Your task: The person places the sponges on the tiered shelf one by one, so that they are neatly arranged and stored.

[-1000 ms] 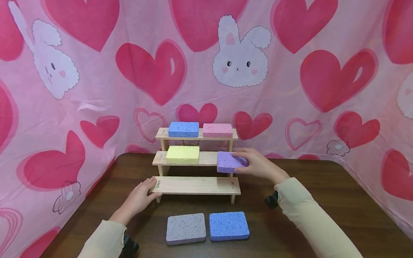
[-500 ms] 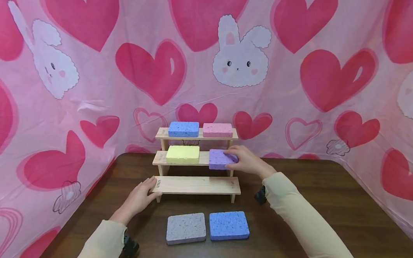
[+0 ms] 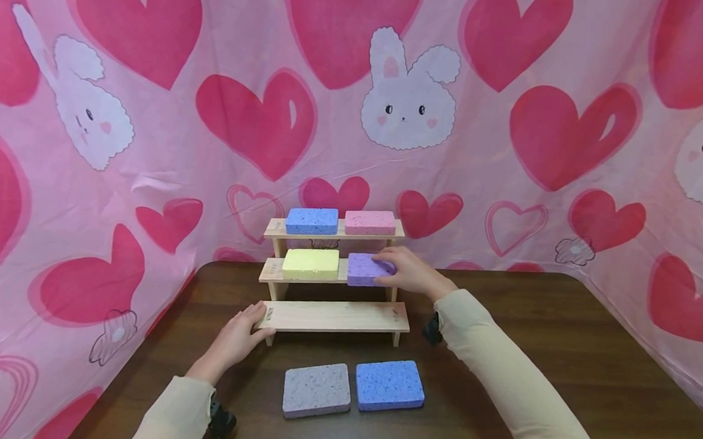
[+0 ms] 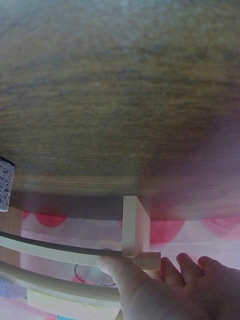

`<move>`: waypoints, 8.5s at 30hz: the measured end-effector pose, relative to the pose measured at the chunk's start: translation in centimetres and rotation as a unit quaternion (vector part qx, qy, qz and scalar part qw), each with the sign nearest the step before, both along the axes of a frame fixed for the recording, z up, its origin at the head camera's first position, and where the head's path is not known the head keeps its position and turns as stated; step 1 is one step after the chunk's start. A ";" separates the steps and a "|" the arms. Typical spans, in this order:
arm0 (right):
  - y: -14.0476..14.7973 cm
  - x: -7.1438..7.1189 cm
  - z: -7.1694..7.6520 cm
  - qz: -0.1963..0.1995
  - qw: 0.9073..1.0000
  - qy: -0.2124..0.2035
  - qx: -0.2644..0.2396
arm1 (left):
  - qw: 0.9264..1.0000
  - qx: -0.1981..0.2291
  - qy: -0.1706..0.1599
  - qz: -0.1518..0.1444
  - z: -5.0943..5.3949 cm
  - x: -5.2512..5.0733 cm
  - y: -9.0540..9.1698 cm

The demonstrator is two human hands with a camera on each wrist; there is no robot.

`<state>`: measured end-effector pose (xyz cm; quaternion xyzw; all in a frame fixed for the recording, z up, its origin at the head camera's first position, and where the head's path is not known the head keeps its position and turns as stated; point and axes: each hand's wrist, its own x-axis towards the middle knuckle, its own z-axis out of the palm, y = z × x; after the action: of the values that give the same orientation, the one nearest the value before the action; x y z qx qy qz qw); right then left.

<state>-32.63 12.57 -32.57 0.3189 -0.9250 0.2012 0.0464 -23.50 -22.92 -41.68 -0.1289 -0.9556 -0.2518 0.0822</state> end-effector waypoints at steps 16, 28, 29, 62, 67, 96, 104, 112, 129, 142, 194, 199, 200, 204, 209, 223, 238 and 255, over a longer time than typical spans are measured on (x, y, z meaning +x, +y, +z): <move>-0.7 -0.8 -0.5 -0.009 1.000 0.015 0.000 | 1.000 0.004 0.007 -0.005 0.1 0.1 0.1; -1.0 -1.1 -0.6 -0.015 1.000 0.007 -0.013 | 1.000 0.000 0.003 -0.004 0.3 0.2 0.1; -1.0 -1.1 -0.6 -0.015 1.000 0.006 -0.014 | 1.000 0.001 0.004 -0.004 0.3 0.2 0.1; 0.0 0.2 0.3 0.001 0.999 0.023 -0.040 | 1.000 0.008 -0.001 -0.003 0.1 0.0 0.1; 0.5 1.0 0.5 0.012 0.998 0.038 -0.049 | 1.000 0.009 0.000 -0.003 0.0 0.0 0.0; 3.5 7.0 -2.1 0.079 0.992 0.041 -0.094 | 1.000 0.010 0.016 -0.008 -0.1 0.0 0.0; 3.8 8.2 -3.5 0.105 0.990 0.025 -0.095 | 1.000 0.005 0.012 -0.006 0.0 0.0 -0.1; 4.2 9.7 -4.6 0.131 0.988 -0.027 -0.080 | 1.000 0.003 0.011 -0.005 -0.2 -0.1 -0.1; 4.7 10.9 -7.1 0.182 0.977 -0.106 -0.039 | 1.000 0.008 0.009 -0.006 -0.1 0.0 0.0; 5.0 11.2 -8.9 0.211 0.971 -0.108 -0.018 | 1.000 0.011 0.012 -0.007 -0.2 0.0 -0.1; 6.2 11.4 -7.6 0.186 0.977 -0.102 0.011 | 1.000 0.003 0.013 -0.009 0.0 0.0 0.0; 6.1 11.4 -7.3 0.181 0.978 -0.103 0.006 | 1.000 0.003 0.010 -0.007 0.0 0.0 0.0; 6.0 11.3 -7.2 0.178 0.978 -0.105 0.006 | 1.000 0.005 0.009 -0.007 0.0 0.0 0.0; 5.8 11.3 -6.9 0.176 0.978 -0.110 0.003 | 1.000 0.004 0.011 -0.008 0.0 0.0 -0.1; 5.5 11.1 -6.5 0.181 0.980 -0.088 0.002 | 1.000 0.002 0.010 -0.007 0.0 0.0 -0.1; 4.1 10.6 -5.0 0.179 0.982 -0.062 -0.002 | 1.000 0.004 0.006 -0.008 0.1 0.1 0.0; 1.5 10.1 -3.7 0.172 0.982 -0.082 0.003 | 1.000 0.003 0.012 -0.007 0.2 0.0 0.0; -2.1 8.7 -3.7 0.196 0.980 -0.030 0.024 | 1.000 0.003 0.005 0.001 0.1 0.2 0.1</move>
<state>-23.96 10.48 -36.25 0.4887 -0.8502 0.1936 -0.0292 -23.33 -22.78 -41.55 -0.1292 -0.9546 -0.2538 0.0873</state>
